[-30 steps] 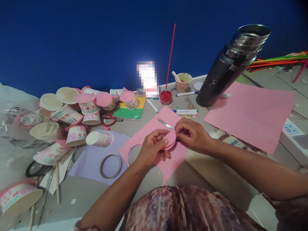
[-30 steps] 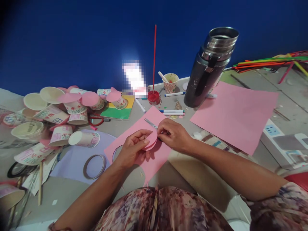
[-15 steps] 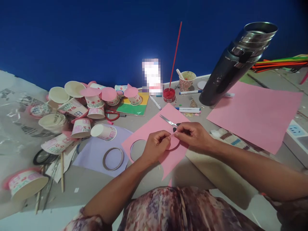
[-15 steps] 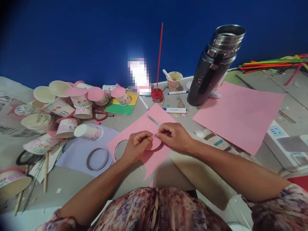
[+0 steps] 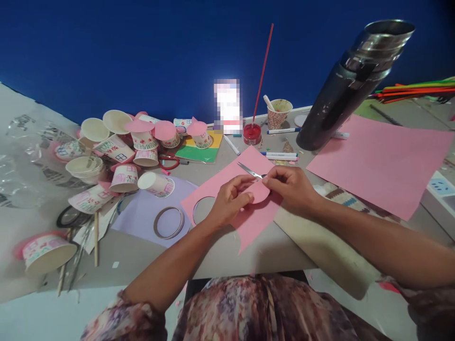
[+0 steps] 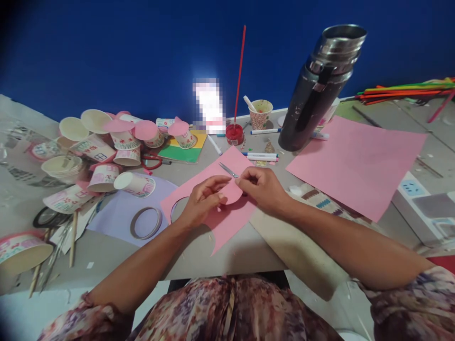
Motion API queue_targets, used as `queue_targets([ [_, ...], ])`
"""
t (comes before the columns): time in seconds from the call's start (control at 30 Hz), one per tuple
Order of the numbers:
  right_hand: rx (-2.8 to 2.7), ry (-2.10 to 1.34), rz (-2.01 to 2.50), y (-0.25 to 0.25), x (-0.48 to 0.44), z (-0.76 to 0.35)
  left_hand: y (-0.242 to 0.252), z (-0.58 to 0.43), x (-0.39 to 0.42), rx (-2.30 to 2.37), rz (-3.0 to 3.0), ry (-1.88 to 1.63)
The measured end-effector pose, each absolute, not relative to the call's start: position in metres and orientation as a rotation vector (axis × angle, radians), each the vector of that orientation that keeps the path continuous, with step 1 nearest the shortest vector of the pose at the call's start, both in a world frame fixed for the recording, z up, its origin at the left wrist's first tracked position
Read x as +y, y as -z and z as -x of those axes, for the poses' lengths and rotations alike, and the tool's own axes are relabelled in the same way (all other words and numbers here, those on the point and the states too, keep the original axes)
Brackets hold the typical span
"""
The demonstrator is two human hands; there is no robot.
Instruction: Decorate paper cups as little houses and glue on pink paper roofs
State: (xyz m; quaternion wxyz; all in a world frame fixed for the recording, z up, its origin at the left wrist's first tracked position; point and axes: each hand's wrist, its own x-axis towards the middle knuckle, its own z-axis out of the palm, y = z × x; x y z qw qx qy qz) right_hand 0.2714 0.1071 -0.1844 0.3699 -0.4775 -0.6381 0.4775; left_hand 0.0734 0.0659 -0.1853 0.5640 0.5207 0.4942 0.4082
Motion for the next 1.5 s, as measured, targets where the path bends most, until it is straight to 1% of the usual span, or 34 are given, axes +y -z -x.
queue_targets([
  [0.07, -1.451, -1.385, 1.220, 0.186, 0.112, -0.273, 0.186, -0.072, 0.064, 1.127, -1.340, -0.989],
  [0.13, -1.327, -1.500, 1.207, 0.189, 0.116, -0.273, 0.189, -0.072, 0.063, 1.198, -1.468, -1.019],
  [0.37, -1.374, -1.555, 1.210, 0.193, 0.117, -0.274, 0.200, -0.073, 0.067, 1.338, -1.473, -1.074],
  [0.47, -1.450, -1.600, 1.098, 0.192, 0.116, -0.277, 0.200, -0.071, 0.071, 1.300, -1.259, -1.031],
  [0.57, -1.594, -1.559, 1.021, 0.190, 0.116, -0.278, 0.199, -0.070, 0.073, 1.200, -0.977, -0.967],
  [0.63, -1.691, -1.481, 1.049, 0.188, 0.116, -0.278, 0.197, -0.071, 0.073, 1.182, -0.918, -0.958],
  [0.73, -1.690, -1.405, 1.096, 0.187, 0.115, -0.277, 0.192, -0.073, 0.070, 1.221, -0.972, -0.918],
  [0.9, -1.556, -1.466, 1.100, 0.189, 0.114, -0.276, 0.184, -0.077, 0.066, 1.208, -1.013, -0.952],
  [1.1, -1.566, -1.457, 1.138, 0.193, 0.110, -0.270, 0.183, -0.077, 0.064, 1.247, -1.051, -1.007],
  [1.27, -1.826, -1.235, 1.197, 0.195, 0.114, -0.269, 0.185, -0.073, 0.066, 1.286, -1.071, -1.019],
  [1.4, -2.046, -0.907, 1.272, 0.193, 0.122, -0.276, 0.186, -0.067, 0.073, 1.367, -1.023, -1.205],
  [1.5, -2.220, -0.766, 1.350, 0.192, 0.124, -0.279, 0.183, -0.061, 0.079, 1.391, -0.897, -1.343],
])
